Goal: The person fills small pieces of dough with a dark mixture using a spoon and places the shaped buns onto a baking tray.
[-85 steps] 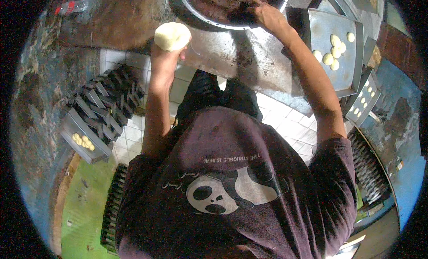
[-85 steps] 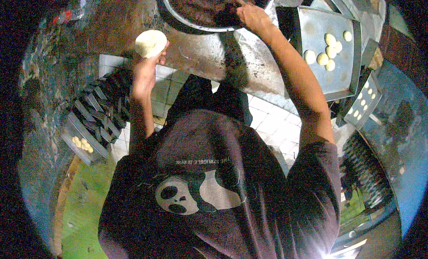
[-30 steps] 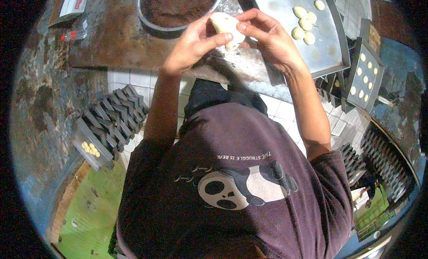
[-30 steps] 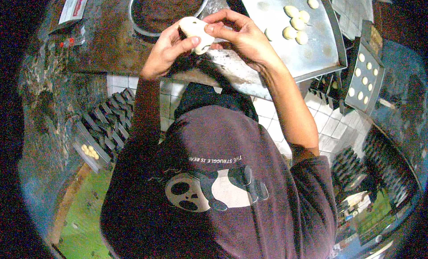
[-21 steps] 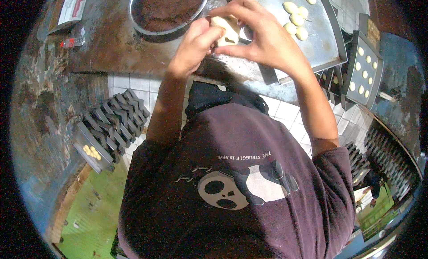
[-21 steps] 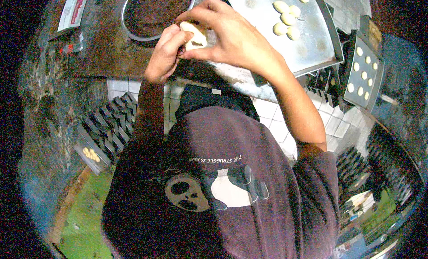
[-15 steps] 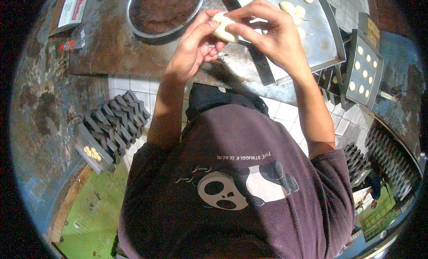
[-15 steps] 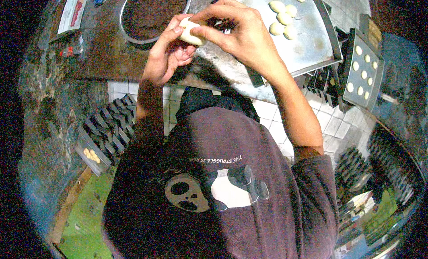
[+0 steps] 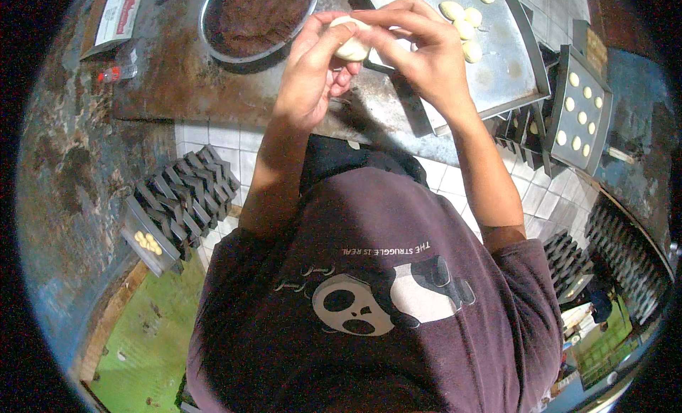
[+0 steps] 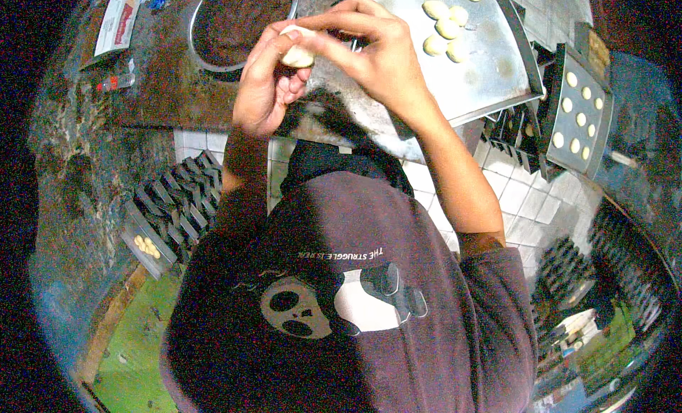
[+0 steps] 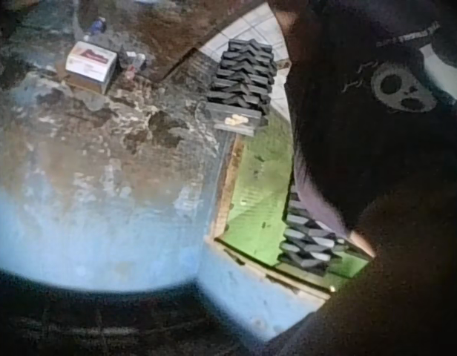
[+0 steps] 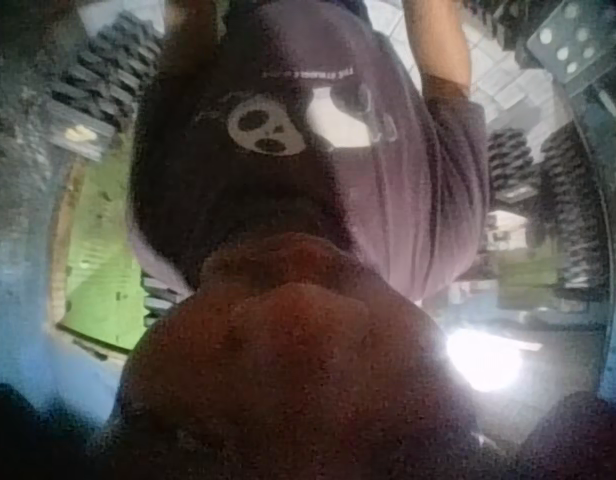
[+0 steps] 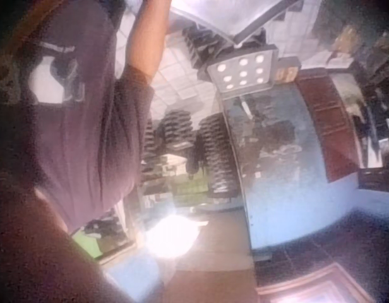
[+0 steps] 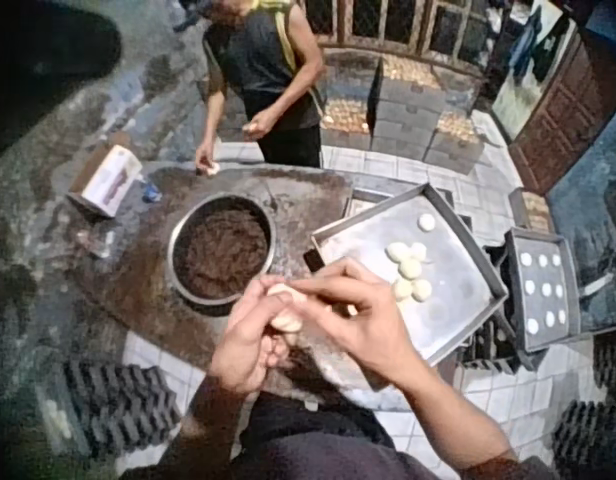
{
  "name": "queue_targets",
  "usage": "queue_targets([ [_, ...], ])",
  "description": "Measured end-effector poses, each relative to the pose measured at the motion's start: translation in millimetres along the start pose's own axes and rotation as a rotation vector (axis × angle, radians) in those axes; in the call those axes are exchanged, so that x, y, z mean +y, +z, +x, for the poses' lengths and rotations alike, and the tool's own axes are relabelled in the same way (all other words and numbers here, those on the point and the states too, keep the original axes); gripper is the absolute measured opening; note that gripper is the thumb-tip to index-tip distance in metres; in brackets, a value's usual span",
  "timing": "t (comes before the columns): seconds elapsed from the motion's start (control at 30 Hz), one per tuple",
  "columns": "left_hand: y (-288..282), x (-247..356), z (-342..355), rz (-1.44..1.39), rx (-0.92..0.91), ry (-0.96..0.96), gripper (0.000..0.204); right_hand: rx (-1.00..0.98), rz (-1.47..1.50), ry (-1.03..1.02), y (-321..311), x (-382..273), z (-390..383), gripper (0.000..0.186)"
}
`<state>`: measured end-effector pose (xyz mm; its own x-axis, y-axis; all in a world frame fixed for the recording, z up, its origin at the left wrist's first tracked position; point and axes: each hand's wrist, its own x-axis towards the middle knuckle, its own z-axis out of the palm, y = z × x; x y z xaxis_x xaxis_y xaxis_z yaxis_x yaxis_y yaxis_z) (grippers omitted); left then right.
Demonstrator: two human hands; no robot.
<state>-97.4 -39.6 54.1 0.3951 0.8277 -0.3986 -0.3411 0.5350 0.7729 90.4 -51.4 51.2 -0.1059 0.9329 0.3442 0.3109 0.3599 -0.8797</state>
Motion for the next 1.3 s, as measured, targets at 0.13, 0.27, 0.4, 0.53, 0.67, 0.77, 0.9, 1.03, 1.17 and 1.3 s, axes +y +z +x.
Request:
queue_targets([
  [0.13,11,13,-3,0.158,0.079,0.099,0.048,0.118,0.605,0.507,6,2,-8,0.024],
  [0.27,21,8,18,0.49,0.156,0.429,0.05,0.108,1.278,0.651,20,12,-27,0.03],
  [0.4,55,23,14,0.469,0.001,0.445,0.032,0.192,1.524,0.522,45,10,-41,0.049],
  [0.53,62,-6,21,0.167,-0.145,0.447,0.035,0.508,1.043,0.355,54,3,-31,0.043],
  [0.67,62,-14,26,0.095,-0.124,0.48,0.038,0.361,0.969,0.341,36,20,-31,0.026],
  [0.77,63,-6,25,-0.025,-0.112,0.605,0.042,0.23,0.988,0.376,19,-8,-31,0.019],
  [0.9,80,-19,17,0.069,-0.169,0.519,0.049,0.556,0.627,0.323,33,-11,-34,0.017],
  [1.03,53,-18,23,0.359,-0.032,0.494,0.051,-0.231,0.575,0.431,-21,7,-57,0.022],
  [1.17,21,-66,56,0.807,-0.063,0.693,0.056,0.041,0.217,0.427,-53,-5,-73,0.047],
  [1.3,53,-120,78,0.834,-0.313,0.529,0.063,0.1,-0.078,0.449,-63,12,-84,0.051],
])
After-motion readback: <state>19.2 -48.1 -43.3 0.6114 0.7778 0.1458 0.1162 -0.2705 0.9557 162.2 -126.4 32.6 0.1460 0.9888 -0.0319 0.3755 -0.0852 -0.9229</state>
